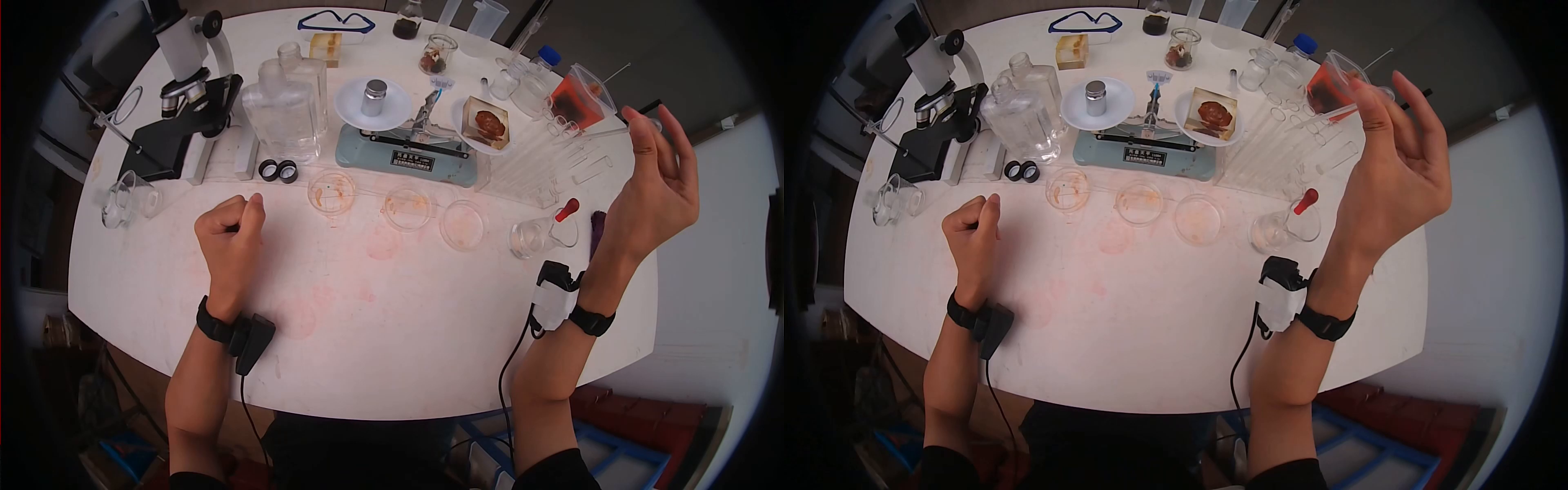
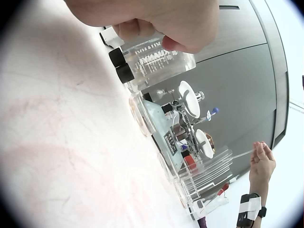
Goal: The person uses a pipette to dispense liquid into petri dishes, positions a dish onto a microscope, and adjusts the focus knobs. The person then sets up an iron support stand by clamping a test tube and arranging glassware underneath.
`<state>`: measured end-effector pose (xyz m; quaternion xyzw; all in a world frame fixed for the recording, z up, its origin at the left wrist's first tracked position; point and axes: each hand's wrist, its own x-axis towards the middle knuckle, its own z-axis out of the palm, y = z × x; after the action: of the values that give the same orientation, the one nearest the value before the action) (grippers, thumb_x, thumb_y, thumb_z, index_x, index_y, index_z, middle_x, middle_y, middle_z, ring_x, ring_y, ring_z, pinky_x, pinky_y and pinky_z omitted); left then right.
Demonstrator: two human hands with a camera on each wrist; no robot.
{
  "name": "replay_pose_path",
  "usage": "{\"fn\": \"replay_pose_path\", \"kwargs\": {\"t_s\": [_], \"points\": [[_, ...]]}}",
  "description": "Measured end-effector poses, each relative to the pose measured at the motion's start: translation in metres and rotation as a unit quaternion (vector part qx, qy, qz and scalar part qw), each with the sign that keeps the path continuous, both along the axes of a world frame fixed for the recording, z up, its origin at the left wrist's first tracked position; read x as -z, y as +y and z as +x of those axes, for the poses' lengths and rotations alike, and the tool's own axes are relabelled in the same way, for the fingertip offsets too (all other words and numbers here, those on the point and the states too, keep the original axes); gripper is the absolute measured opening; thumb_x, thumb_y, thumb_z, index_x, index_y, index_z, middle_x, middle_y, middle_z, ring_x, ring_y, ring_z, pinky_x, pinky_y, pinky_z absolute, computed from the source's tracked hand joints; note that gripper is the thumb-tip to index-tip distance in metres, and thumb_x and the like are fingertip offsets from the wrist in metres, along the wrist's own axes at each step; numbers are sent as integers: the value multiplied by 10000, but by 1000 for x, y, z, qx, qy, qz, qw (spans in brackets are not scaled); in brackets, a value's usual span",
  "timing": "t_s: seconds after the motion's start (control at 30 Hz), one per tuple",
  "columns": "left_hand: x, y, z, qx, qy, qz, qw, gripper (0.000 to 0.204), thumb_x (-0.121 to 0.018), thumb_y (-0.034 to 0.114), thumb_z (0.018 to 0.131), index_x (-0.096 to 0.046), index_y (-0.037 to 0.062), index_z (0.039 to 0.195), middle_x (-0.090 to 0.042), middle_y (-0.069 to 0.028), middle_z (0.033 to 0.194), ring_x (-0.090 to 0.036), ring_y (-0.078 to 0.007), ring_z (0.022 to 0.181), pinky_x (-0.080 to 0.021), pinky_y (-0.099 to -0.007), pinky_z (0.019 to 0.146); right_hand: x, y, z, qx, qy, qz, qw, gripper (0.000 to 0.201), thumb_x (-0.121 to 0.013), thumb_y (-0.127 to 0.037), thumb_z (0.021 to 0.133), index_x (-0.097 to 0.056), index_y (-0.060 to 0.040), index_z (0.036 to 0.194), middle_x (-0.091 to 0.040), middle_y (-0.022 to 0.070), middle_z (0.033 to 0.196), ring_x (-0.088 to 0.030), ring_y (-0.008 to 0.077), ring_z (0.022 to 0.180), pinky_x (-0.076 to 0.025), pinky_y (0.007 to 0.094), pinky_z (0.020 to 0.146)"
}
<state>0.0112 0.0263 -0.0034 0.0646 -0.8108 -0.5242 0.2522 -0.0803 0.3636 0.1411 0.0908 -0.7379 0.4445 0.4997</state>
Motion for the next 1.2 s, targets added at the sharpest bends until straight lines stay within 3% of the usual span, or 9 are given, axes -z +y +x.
{"fn": "replay_pose_path", "kwargs": {"t_s": [0.37,0.9,1.2], "points": [[0,1,0,0,3,6,1000,424,-591,49,889,-390,-1,518,-378,14,511,-318,-56,475,-252,-264,468,1,0,-1,12,-2,-4,1000,273,-762,-59,804,-657,50,1032,-733,116,842,-692,123,830,-504,253,854],[-1,1,0,0,4,9,1000,424,-594,44,886,-385,6,518,-382,15,513,-313,-57,480,-250,-267,474,1,1,-1,-16,-1,-1,1000,214,-702,-26,850,-638,55,1037,-732,138,881,-695,143,866,-506,255,878],[2,1,-1,16,13,25,999,411,-589,28,870,-395,-2,509,-382,12,506,-306,-58,499,-236,-277,493,-11,2,8,12,51,-59,997,230,-704,-56,863,-628,57,1048,-726,148,880,-689,150,855,-513,255,852]]}}
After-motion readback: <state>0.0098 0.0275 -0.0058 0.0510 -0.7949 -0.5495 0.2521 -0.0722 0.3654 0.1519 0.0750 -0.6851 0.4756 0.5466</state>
